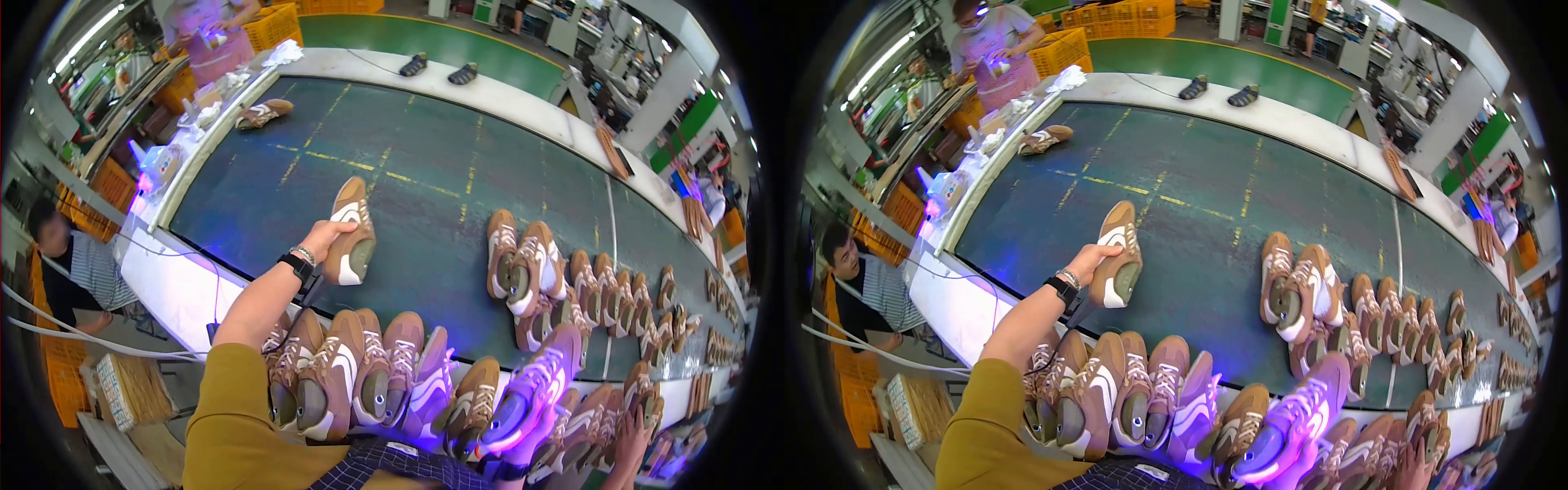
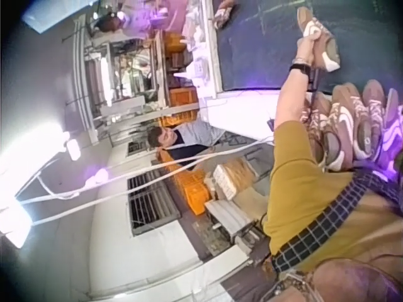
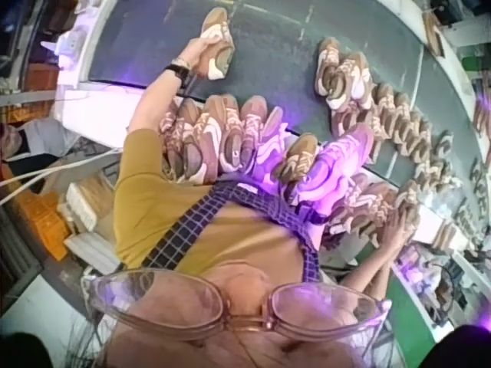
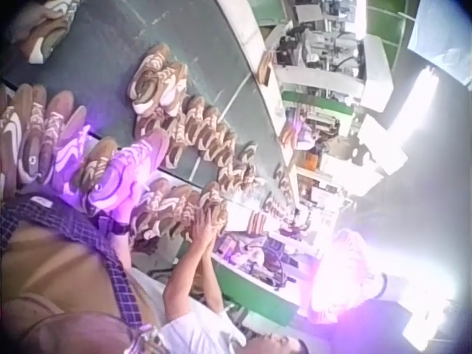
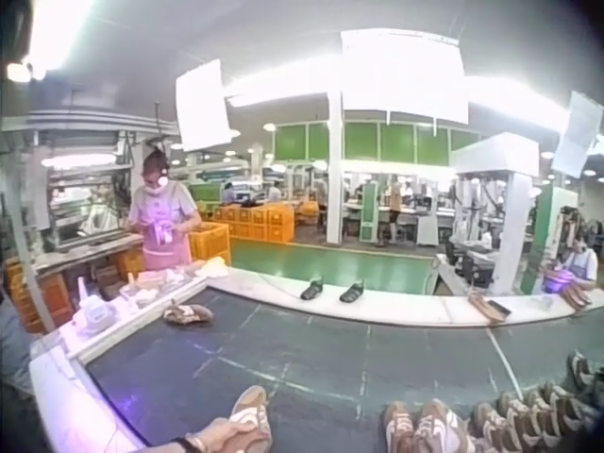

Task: Apply adhesive or marking to the heel of shoes on a conveyor belt and organize pairs.

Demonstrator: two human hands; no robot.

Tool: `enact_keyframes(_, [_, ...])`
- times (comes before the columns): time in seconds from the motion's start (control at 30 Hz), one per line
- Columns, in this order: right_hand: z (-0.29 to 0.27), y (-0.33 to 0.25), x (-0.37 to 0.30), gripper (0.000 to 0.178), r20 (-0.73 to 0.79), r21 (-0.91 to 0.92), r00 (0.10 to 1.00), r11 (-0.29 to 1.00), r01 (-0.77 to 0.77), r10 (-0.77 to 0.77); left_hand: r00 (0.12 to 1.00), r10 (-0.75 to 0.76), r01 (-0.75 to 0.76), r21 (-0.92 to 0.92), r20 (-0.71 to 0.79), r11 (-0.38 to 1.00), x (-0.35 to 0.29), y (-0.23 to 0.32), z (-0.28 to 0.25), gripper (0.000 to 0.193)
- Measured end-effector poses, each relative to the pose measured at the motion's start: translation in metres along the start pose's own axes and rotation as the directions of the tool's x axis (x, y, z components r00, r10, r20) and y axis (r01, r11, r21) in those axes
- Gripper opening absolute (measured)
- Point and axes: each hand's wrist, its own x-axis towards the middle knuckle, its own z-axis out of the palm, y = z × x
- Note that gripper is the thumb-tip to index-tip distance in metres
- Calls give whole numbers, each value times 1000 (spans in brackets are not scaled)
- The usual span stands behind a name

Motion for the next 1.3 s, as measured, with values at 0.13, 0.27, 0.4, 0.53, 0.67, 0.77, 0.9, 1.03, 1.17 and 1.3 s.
enact_keyframes(0.13, [107,106,63,71,-315,41,946,994,100,-82,891,10,76,-170,454,982,-70,20,127,44])
enact_keyframes(0.27, [64,91,47,63,-427,180,881,935,305,-206,866,73,59,-246,495,967,-153,11,213,47])
enact_keyframes(0.4, [82,57,27,56,-319,188,885,892,411,-340,865,84,153,-419,495,895,-218,-28,265,44])
enact_keyframes(0.53, [85,30,-4,48,-308,228,873,862,452,-377,870,165,99,-493,465,864,-253,-75,292,42])
enact_keyframes(0.67, [87,18,-24,46,-350,238,834,821,519,-425,910,185,44,-531,371,846,-276,-109,312,42])
enact_keyframes(0.77, [82,16,-36,45,-366,208,825,826,523,-430,926,189,34,-570,327,821,-285,-126,321,48])
enact_keyframes(0.9, [74,17,-50,46,-379,176,826,843,508,-418,938,200,-5,-569,281,822,-294,-141,329,50])
enact_keyframes(1.03, [69,21,-56,46,-398,180,823,845,504,-406,940,238,-55,-578,246,815,-296,-151,329,51])
enact_keyframes(1.17, [68,22,-58,46,-387,163,828,854,495,-406,942,240,-59,-588,233,806,-296,-156,326,51])
enact_keyframes(1.3, [69,25,-59,46,-402,142,825,863,484,-397,944,242,-76,-571,222,817,-301,-155,326,50])
